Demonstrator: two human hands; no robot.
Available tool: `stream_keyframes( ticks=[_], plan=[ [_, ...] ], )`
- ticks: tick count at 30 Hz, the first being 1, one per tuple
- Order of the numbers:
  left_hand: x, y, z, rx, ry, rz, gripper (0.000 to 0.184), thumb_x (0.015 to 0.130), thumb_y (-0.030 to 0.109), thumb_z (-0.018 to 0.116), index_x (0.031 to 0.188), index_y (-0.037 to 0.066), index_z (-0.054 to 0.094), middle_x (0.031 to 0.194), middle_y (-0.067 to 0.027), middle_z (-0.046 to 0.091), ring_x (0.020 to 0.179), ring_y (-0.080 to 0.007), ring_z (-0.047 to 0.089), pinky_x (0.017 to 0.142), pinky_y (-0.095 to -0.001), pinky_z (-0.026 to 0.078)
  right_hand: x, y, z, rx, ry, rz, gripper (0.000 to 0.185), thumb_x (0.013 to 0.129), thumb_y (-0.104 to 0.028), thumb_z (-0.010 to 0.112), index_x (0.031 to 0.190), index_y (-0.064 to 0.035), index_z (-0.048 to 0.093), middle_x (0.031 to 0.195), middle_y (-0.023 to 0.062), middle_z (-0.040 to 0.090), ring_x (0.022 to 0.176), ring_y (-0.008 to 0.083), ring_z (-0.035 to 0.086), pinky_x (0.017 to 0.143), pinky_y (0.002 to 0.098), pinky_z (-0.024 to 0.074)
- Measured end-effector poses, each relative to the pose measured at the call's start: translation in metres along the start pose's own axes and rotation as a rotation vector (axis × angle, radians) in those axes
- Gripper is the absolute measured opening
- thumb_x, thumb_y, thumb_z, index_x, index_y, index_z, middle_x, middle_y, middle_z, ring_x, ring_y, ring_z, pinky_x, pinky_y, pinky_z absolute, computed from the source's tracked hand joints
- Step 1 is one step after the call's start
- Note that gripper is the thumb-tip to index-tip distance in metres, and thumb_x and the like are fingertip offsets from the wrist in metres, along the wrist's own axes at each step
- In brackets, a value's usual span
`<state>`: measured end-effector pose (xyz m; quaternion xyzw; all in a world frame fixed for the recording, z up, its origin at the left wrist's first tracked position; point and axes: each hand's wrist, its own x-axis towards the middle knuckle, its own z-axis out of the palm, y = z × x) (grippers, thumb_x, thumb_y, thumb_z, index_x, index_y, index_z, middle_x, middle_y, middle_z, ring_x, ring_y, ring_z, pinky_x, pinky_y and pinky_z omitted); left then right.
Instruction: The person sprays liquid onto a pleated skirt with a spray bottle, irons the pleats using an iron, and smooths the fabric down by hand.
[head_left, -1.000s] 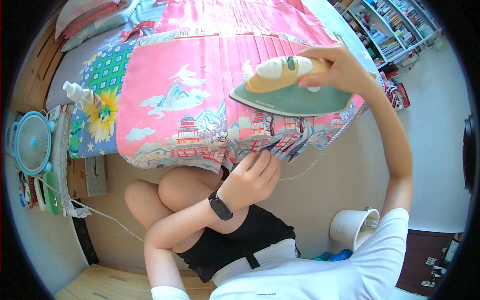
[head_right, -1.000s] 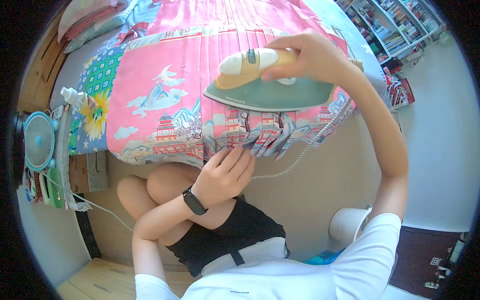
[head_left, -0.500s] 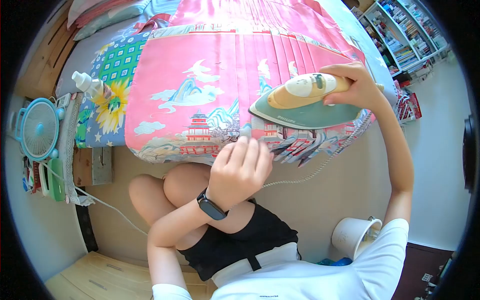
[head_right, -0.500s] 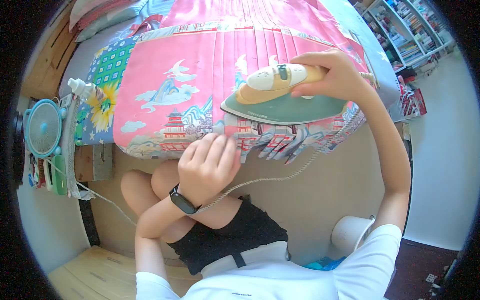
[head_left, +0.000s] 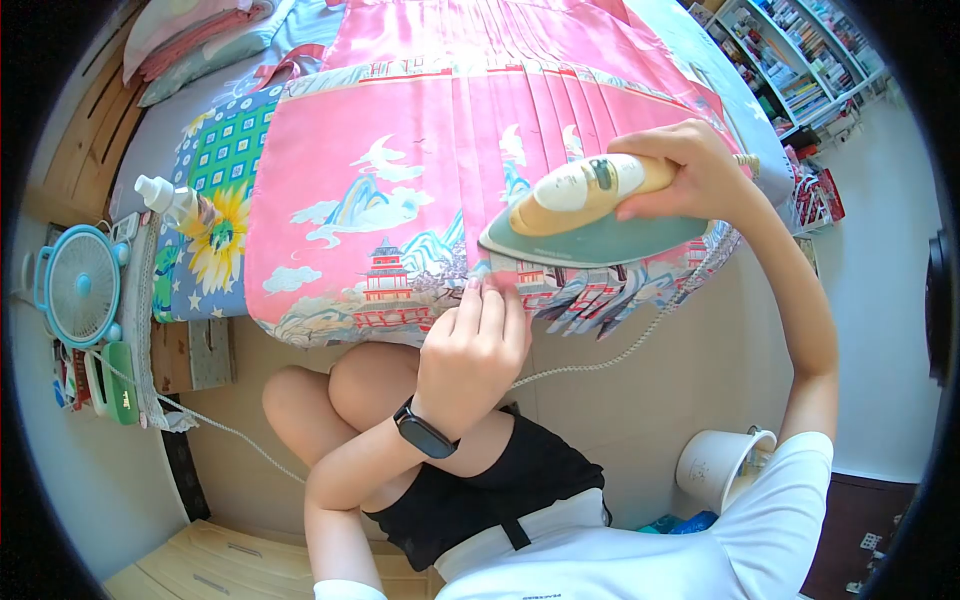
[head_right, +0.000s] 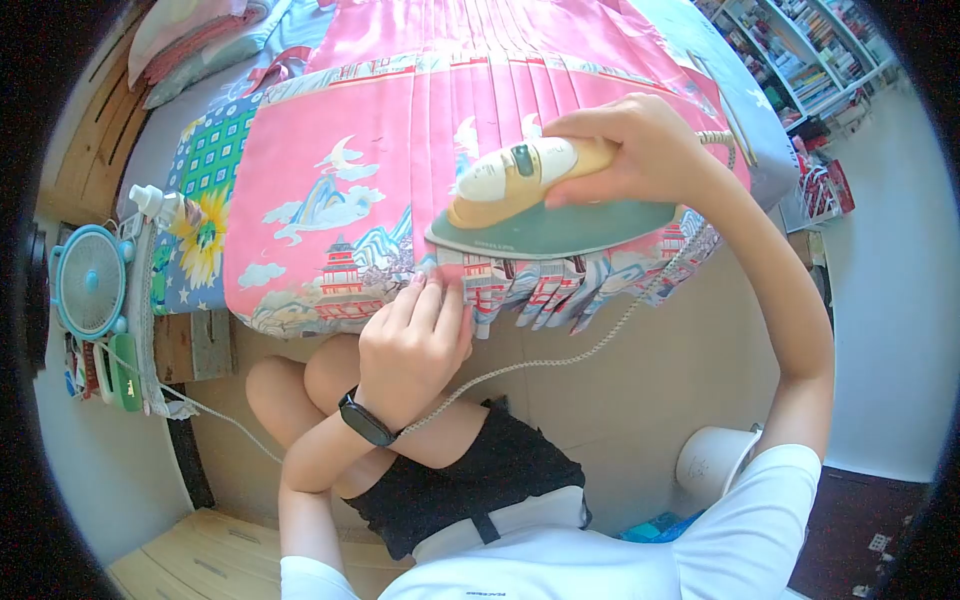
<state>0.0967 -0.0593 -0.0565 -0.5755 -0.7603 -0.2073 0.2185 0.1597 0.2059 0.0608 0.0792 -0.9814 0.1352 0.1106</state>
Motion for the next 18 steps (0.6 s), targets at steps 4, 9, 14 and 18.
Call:
stream_keyframes(
  ticks=[4, 9, 14, 18],
  plan=[
    [0.0008, 0.0024, 0.0024, 0.054, -0.007, 0.022, 0.025, 0.073, 0.016, 0.065, 0.093, 0.0, 0.064, 0.092, -0.0155, 0.066, 0.082, -0.0231, 0.065, 0.062, -0.0293, 0.052, 0.0019, -0.0007, 0.0029, -0.001, 0.047, 0.069, 0.046, 0.062, -0.037, 0.08, 0.097, -0.0092, 0.068, 0.076, 0.0079, 0.068, 0.066, 0.0237, 0.065, 0.062, 0.0307, 0.049],
    [0.0003, 0.0041, 0.0037, 0.075, 0.021, 0.01, 0.022, 0.076, 0.017, 0.064, 0.09, 0.0, 0.063, 0.093, -0.0169, 0.066, 0.08, -0.0232, 0.066, 0.058, -0.0296, 0.053, 0.0007, 0.0048, 0.0011, -0.019, -0.016, -0.075, 0.049, 0.061, -0.041, 0.08, 0.096, -0.0097, 0.067, 0.074, 0.0078, 0.067, 0.065, 0.0248, 0.064, 0.06, 0.0309, 0.0486],
    [0.0008, 0.0052, 0.0052, 0.08, 0.028, 0.0, 0.019, 0.076, 0.017, 0.065, 0.084, 0.001, 0.061, 0.093, -0.0175, 0.066, 0.081, -0.0232, 0.067, 0.057, -0.0289, 0.052, 0.0014, 0.003, 0.0018, -0.067, 0.018, -0.038, 0.05, 0.061, -0.043, 0.079, 0.096, -0.01, 0.067, 0.074, 0.0085, 0.067, 0.066, 0.0249, 0.064, 0.059, 0.0311, 0.0486],
    [0.0023, 0.0073, -0.0007, 0.071, 0.002, -0.009, 0.018, 0.076, 0.017, 0.065, 0.082, 0.001, 0.061, 0.094, -0.0191, 0.066, 0.078, -0.023, 0.067, 0.053, -0.0283, 0.051, 0.0015, 0.0016, 0.0015, -0.066, -0.002, -0.045, 0.052, 0.061, -0.043, 0.079, 0.098, -0.0095, 0.066, 0.074, 0.0088, 0.067, 0.066, 0.0261, 0.065, 0.06, 0.0321, 0.0487]
  ],
)
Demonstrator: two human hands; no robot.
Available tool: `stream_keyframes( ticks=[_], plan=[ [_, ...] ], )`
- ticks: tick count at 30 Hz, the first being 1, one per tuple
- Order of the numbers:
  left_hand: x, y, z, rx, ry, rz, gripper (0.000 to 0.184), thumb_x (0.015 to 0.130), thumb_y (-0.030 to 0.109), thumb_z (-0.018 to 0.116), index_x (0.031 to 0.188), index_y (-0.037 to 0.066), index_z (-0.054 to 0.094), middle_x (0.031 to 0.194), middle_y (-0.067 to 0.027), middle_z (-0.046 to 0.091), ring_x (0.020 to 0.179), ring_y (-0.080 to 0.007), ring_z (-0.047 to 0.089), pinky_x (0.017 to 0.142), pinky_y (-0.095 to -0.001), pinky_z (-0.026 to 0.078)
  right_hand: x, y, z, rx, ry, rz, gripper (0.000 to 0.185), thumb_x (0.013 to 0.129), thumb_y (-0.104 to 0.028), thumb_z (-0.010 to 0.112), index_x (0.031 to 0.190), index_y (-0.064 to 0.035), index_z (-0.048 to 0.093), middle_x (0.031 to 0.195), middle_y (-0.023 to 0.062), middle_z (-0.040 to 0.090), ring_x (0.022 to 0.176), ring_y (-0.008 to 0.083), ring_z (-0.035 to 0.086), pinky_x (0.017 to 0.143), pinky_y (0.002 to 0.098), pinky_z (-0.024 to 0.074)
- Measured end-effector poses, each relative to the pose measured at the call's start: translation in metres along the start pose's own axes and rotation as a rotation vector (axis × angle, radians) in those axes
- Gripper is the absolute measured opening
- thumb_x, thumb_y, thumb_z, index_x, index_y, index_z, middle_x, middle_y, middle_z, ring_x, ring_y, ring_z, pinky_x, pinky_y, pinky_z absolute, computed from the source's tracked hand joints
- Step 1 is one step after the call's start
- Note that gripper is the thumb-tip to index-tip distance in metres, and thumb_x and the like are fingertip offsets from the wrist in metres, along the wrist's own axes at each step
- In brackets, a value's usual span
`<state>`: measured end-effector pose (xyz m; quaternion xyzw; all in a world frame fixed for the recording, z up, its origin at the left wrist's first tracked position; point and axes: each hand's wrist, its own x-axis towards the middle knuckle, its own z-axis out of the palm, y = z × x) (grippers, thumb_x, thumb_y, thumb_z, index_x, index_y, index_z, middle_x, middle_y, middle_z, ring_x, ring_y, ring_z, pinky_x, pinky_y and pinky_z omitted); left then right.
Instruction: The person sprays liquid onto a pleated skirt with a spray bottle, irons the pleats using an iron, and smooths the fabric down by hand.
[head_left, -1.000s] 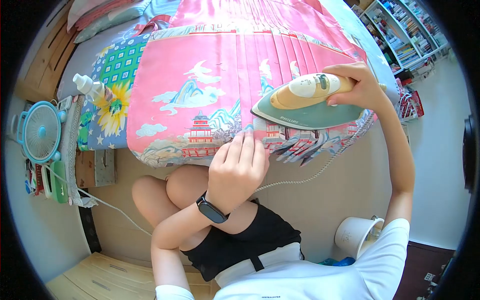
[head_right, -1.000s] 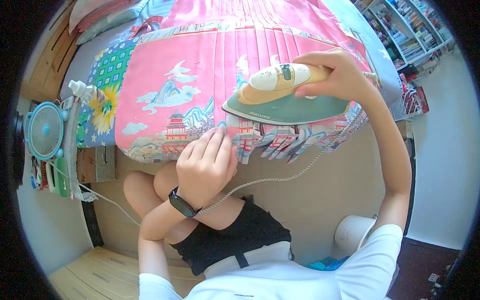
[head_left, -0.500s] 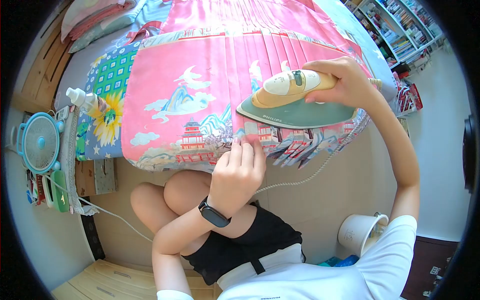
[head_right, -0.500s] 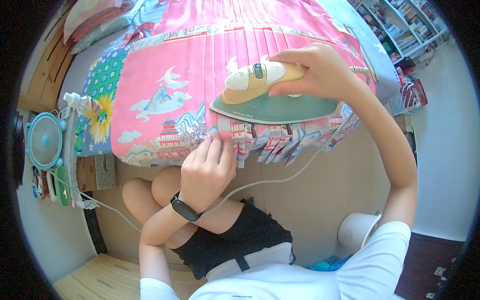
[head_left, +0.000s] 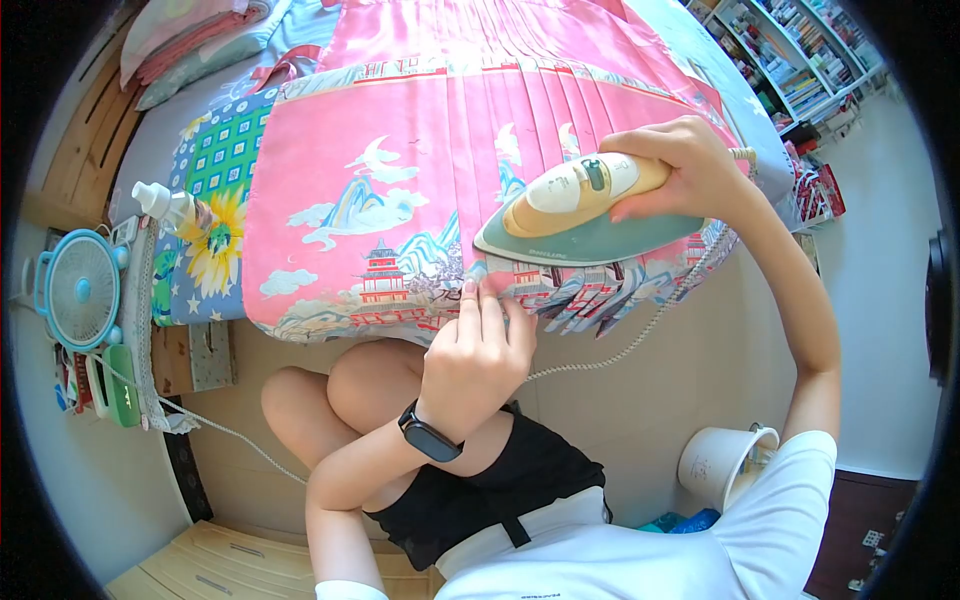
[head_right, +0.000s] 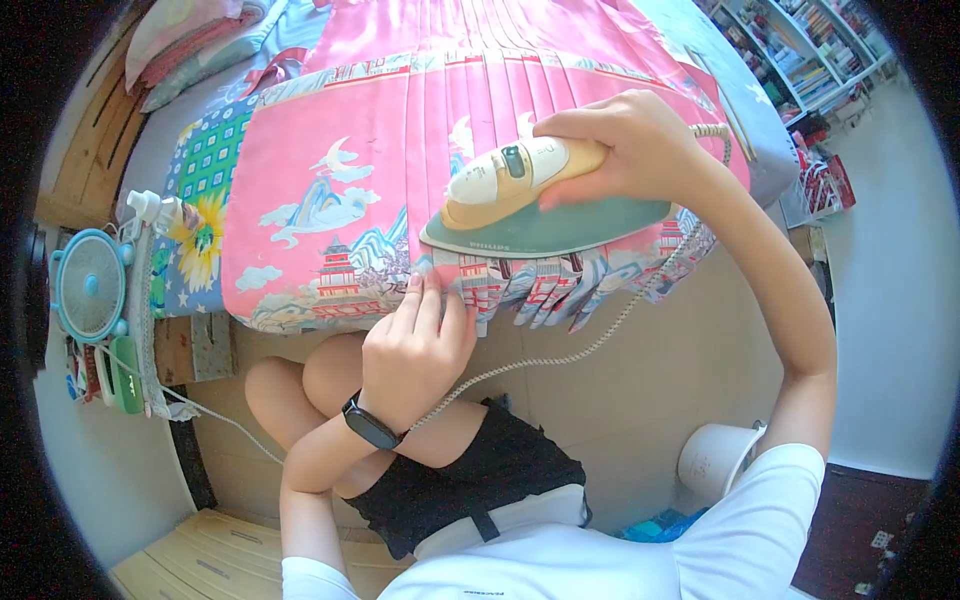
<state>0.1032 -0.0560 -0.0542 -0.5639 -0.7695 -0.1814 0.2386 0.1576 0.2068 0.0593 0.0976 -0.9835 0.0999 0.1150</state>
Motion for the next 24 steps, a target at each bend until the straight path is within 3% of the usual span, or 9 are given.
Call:
stream_keyframes(
  ticks=[7, 8, 10, 12, 14, 17, 19, 20, 24],
  plan=[
    [0.004, -0.008, -0.024, -0.248, -0.043, 0.034, 0.016, 0.073, 0.014, 0.065, 0.084, 0.003, 0.062, 0.089, -0.0085, 0.065, 0.095, -0.0231, 0.062, 0.072, -0.0323, 0.051, -0.001, 0.001, 0.0, 0.017, 0.012, 0.0, 0.052, 0.06, -0.037, 0.081, 0.099, -0.0074, 0.065, 0.078, 0.0098, 0.067, 0.069, 0.0269, 0.065, 0.063, 0.0337, 0.0496],
    [0.007, -0.012, -0.035, -0.214, -0.051, 0.012, 0.016, 0.073, 0.014, 0.065, 0.084, 0.003, 0.062, 0.089, -0.0085, 0.065, 0.095, -0.0231, 0.062, 0.072, -0.0323, 0.051, -0.001, -0.001, 0.0, 0.05, 0.016, 0.001, 0.051, 0.059, -0.035, 0.081, 0.099, -0.0065, 0.065, 0.078, 0.0102, 0.067, 0.069, 0.0271, 0.065, 0.063, 0.0338, 0.0496],
    [0.013, -0.019, -0.057, -0.733, -0.042, 0.085, 0.019, 0.073, 0.014, 0.065, 0.088, 0.004, 0.063, 0.092, -0.0087, 0.065, 0.094, -0.0226, 0.063, 0.068, -0.0313, 0.05, 0.0, -0.001, 0.0, 0.073, 0.017, -0.016, 0.052, 0.057, -0.033, 0.082, 0.098, -0.0055, 0.064, 0.078, 0.0108, 0.067, 0.069, 0.0271, 0.065, 0.063, 0.0334, 0.0494],
    [0.018, -0.021, -0.083, -0.953, 0.021, 0.178, 0.02, 0.073, 0.01, 0.063, 0.092, 0.003, 0.064, 0.091, -0.0087, 0.064, 0.093, -0.023, 0.063, 0.067, -0.0312, 0.051, 0.001, -0.001, 0.0, 0.09, 0.006, -0.018, 0.053, 0.056, -0.031, 0.083, 0.097, -0.0046, 0.064, 0.078, 0.0113, 0.066, 0.069, 0.027, 0.065, 0.063, 0.0329, 0.0493],
    [0.023, -0.025, -0.108, -1.014, 0.1, 0.31, 0.023, 0.076, 0.007, 0.057, 0.097, 0.004, 0.065, 0.084, -0.0082, 0.062, 0.091, -0.0241, 0.063, 0.063, -0.0294, 0.05, 0.001, -0.002, 0.0, 0.127, -0.009, 0.038, 0.054, 0.053, -0.027, 0.084, 0.097, -0.0034, 0.064, 0.079, 0.0126, 0.066, 0.069, 0.0268, 0.065, 0.063, 0.0319, 0.049],
    [0.024, -0.02, -0.124, -0.933, 0.045, 0.435, 0.018, 0.081, 0.017, 0.055, 0.089, 0.003, 0.063, 0.077, -0.0078, 0.06, 0.081, -0.027, 0.063, 0.058, -0.0331, 0.047, 0.001, -0.002, 0.001, 0.14, 0.003, 0.013, 0.053, 0.054, -0.027, 0.084, 0.097, -0.0028, 0.064, 0.078, 0.0127, 0.066, 0.068, 0.0256, 0.065, 0.062, 0.0317, 0.0487],
    [0.034, 0.006, -0.102, -0.697, 0.929, 0.294, 0.024, 0.069, 0.018, 0.057, 0.09, 0.014, 0.069, 0.072, -0.0037, 0.06, 0.061, -0.0129, 0.057, 0.046, -0.0215, 0.036, 0.001, -0.002, 0.0, 0.129, 0.011, 0.014, 0.053, 0.054, -0.027, 0.084, 0.097, -0.0027, 0.064, 0.078, 0.0127, 0.066, 0.068, 0.0255, 0.065, 0.062, 0.0318, 0.0487],
    [0.029, 0.009, -0.106, -0.701, 0.934, 0.302, 0.024, 0.069, 0.018, 0.057, 0.09, 0.014, 0.069, 0.072, -0.0037, 0.06, 0.061, -0.0129, 0.057, 0.046, -0.0215, 0.036, 0.001, -0.003, 0.0, 0.123, 0.011, 0.011, 0.053, 0.054, -0.027, 0.084, 0.097, -0.0028, 0.064, 0.078, 0.0126, 0.066, 0.068, 0.0257, 0.065, 0.062, 0.0318, 0.0487],
    [0.01, -0.012, -0.165, -0.7, 0.43, 0.14, 0.017, 0.066, 0.017, 0.059, 0.078, 0.011, 0.07, 0.07, -0.0063, 0.063, 0.063, -0.0139, 0.058, 0.047, -0.0216, 0.033, 0.002, -0.007, -0.003, 0.111, -0.011, 0.033, 0.052, 0.055, -0.027, 0.083, 0.097, -0.0031, 0.064, 0.077, 0.012, 0.065, 0.068, 0.0265, 0.065, 0.062, 0.0318, 0.0487]
  ],
)
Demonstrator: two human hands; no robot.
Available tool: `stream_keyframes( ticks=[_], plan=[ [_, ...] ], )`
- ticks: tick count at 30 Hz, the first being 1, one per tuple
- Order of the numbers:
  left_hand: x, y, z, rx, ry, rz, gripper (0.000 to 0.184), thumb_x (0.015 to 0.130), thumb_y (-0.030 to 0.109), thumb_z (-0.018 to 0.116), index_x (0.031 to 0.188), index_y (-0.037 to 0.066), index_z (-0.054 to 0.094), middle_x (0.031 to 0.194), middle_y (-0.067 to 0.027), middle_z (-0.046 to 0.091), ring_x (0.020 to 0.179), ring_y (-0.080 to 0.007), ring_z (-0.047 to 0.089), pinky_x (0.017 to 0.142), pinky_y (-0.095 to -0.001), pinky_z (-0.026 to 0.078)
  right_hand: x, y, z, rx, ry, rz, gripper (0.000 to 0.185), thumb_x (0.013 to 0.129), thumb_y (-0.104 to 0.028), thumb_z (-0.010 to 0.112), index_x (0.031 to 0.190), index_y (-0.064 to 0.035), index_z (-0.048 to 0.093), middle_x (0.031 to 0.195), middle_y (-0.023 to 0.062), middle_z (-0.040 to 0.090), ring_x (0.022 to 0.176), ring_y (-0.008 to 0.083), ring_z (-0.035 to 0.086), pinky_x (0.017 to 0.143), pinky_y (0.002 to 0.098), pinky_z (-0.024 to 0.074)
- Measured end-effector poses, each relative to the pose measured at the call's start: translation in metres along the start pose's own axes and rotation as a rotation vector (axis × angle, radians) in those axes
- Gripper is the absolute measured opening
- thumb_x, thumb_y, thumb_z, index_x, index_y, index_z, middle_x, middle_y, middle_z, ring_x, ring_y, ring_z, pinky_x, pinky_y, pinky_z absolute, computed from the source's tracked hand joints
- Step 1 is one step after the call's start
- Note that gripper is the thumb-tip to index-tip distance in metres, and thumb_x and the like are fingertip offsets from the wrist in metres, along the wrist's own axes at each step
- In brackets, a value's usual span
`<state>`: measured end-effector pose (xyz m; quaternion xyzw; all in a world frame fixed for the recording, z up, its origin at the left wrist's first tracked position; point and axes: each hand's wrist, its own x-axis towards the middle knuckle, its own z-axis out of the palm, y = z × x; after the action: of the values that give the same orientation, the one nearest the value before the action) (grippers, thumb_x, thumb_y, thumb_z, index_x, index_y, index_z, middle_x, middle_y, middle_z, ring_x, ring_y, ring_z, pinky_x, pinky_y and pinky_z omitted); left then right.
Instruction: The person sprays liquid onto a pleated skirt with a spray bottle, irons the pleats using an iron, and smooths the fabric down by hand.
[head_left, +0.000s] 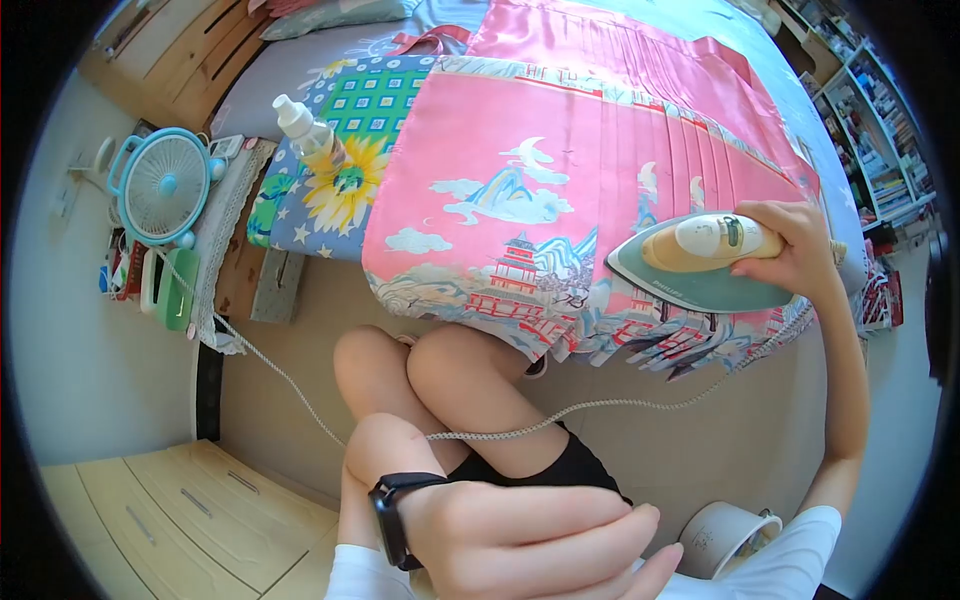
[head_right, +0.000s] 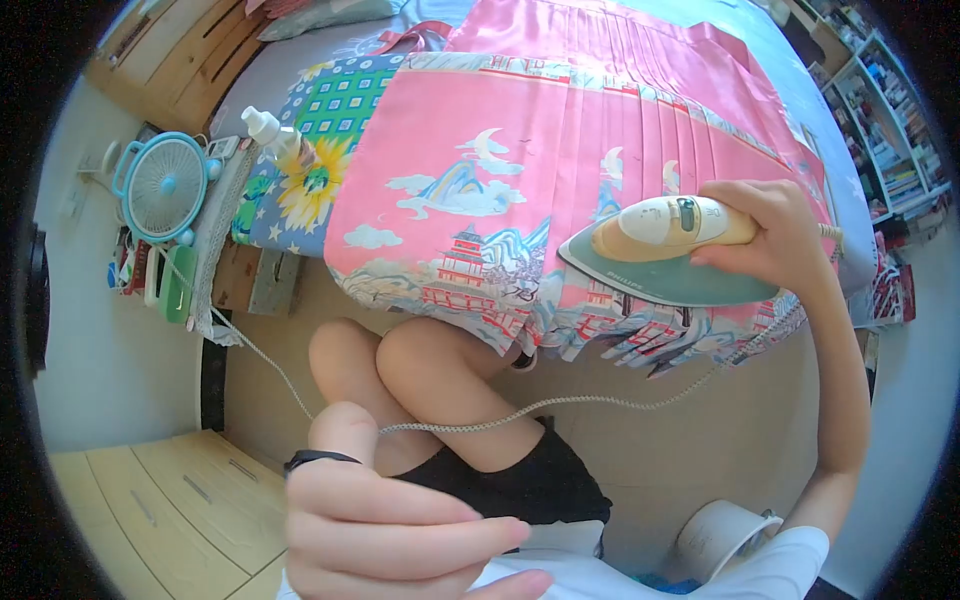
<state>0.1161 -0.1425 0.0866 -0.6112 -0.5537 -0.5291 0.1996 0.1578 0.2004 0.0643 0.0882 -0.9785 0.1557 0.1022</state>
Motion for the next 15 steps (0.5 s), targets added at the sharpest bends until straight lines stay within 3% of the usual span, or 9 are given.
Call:
stream_keyframes(
  ticks=[2, 3, 6, 7, 8, 10, 11, 13, 15],
  plan=[
    [0.001, 0.006, -0.017, 0.029, -0.214, -0.172, 0.015, 0.064, 0.017, 0.06, 0.071, 0.009, 0.07, 0.068, -0.0076, 0.064, 0.064, -0.0144, 0.058, 0.047, -0.0217, 0.031, -0.001, 0.002, 0.002, 0.008, -0.003, -0.01, 0.052, 0.055, -0.028, 0.083, 0.097, -0.0034, 0.064, 0.077, 0.0118, 0.065, 0.068, 0.0264, 0.065, 0.061, 0.0319, 0.0488],
    [-0.004, -0.002, 0.004, 0.093, 0.165, -0.058, 0.016, 0.061, 0.017, 0.062, 0.072, 0.009, 0.071, 0.073, -0.0068, 0.066, 0.059, -0.0131, 0.056, 0.046, -0.0236, 0.026, -0.001, 0.004, 0.001, 0.005, 0.004, -0.029, 0.051, 0.056, -0.028, 0.083, 0.096, -0.0037, 0.064, 0.076, 0.0116, 0.065, 0.068, 0.0264, 0.065, 0.061, 0.032, 0.0488],
    [-0.005, 0.01, -0.015, 0.136, 0.008, -0.206, 0.013, 0.067, 0.016, 0.062, 0.073, 0.008, 0.071, 0.065, -0.001, 0.063, 0.054, -0.0118, 0.053, 0.047, -0.0251, 0.026, -0.001, 0.004, 0.001, -0.027, 0.022, -0.046, 0.05, 0.057, -0.03, 0.083, 0.096, -0.0043, 0.063, 0.076, 0.011, 0.065, 0.067, 0.0259, 0.065, 0.061, 0.0321, 0.0488],
    [-0.014, -0.003, 0.011, 0.349, 0.418, -0.034, 0.014, 0.077, 0.016, 0.059, 0.069, 0.009, 0.068, 0.064, 0.0036, 0.06, 0.053, -0.0084, 0.05, 0.05, -0.0244, 0.028, -0.002, 0.004, 0.001, -0.036, 0.025, -0.036, 0.05, 0.057, -0.03, 0.083, 0.096, -0.0043, 0.063, 0.076, 0.011, 0.065, 0.067, 0.0259, 0.065, 0.061, 0.0321, 0.0488],
    [-0.023, -0.012, 0.006, 0.34, 0.419, -0.028, 0.014, 0.077, 0.016, 0.059, 0.069, 0.009, 0.068, 0.064, 0.0036, 0.06, 0.053, -0.0084, 0.05, 0.05, -0.0244, 0.028, -0.001, 0.004, 0.001, -0.041, 0.024, -0.043, 0.05, 0.057, -0.03, 0.082, 0.096, -0.0046, 0.063, 0.076, 0.0106, 0.066, 0.067, 0.0258, 0.065, 0.061, 0.0321, 0.0489],
    [-0.032, -0.029, -0.015, 0.506, 0.329, 0.534, 0.025, 0.086, 0.019, 0.053, 0.063, 0.012, 0.059, 0.063, 0.007, 0.052, 0.055, -0.0058, 0.049, 0.055, -0.0217, 0.031, 0.0, 0.003, 0.002, -0.046, 0.033, -0.044, 0.05, 0.056, -0.031, 0.082, 0.095, -0.0049, 0.063, 0.076, 0.0102, 0.066, 0.067, 0.0257, 0.065, 0.061, 0.0321, 0.0491],
    [-0.024, -0.037, -0.015, 0.499, 0.328, 0.542, 0.025, 0.086, 0.019, 0.053, 0.063, 0.012, 0.059, 0.063, 0.007, 0.052, 0.055, -0.0058, 0.049, 0.055, -0.0217, 0.031, 0.0, 0.003, 0.002, -0.042, 0.026, -0.039, 0.05, 0.057, -0.031, 0.082, 0.095, -0.0051, 0.063, 0.076, 0.0098, 0.066, 0.067, 0.0257, 0.065, 0.061, 0.0321, 0.0491],
    [-0.002, -0.053, -0.012, 0.678, 0.603, 0.651, 0.025, 0.091, 0.022, 0.048, 0.067, 0.017, 0.051, 0.061, 0.0091, 0.044, 0.055, -0.0034, 0.048, 0.055, -0.02, 0.032, -0.004, 0.003, -0.001, -0.053, 0.021, -0.018, 0.049, 0.057, -0.031, 0.082, 0.094, -0.0053, 0.063, 0.076, 0.0095, 0.066, 0.067, 0.0257, 0.065, 0.061, 0.0321, 0.0491],
    [-0.007, -0.063, -0.018, 0.5, 0.639, 0.639, 0.023, 0.092, 0.022, 0.045, 0.069, 0.017, 0.049, 0.059, 0.0093, 0.04, 0.055, -0.003, 0.047, 0.056, -0.0197, 0.031, -0.001, 0.003, 0.001, -0.043, 0.003, -0.001, 0.048, 0.057, -0.031, 0.082, 0.094, -0.006, 0.064, 0.076, 0.0092, 0.066, 0.067, 0.0256, 0.065, 0.061, 0.0323, 0.0492]
  ],
)
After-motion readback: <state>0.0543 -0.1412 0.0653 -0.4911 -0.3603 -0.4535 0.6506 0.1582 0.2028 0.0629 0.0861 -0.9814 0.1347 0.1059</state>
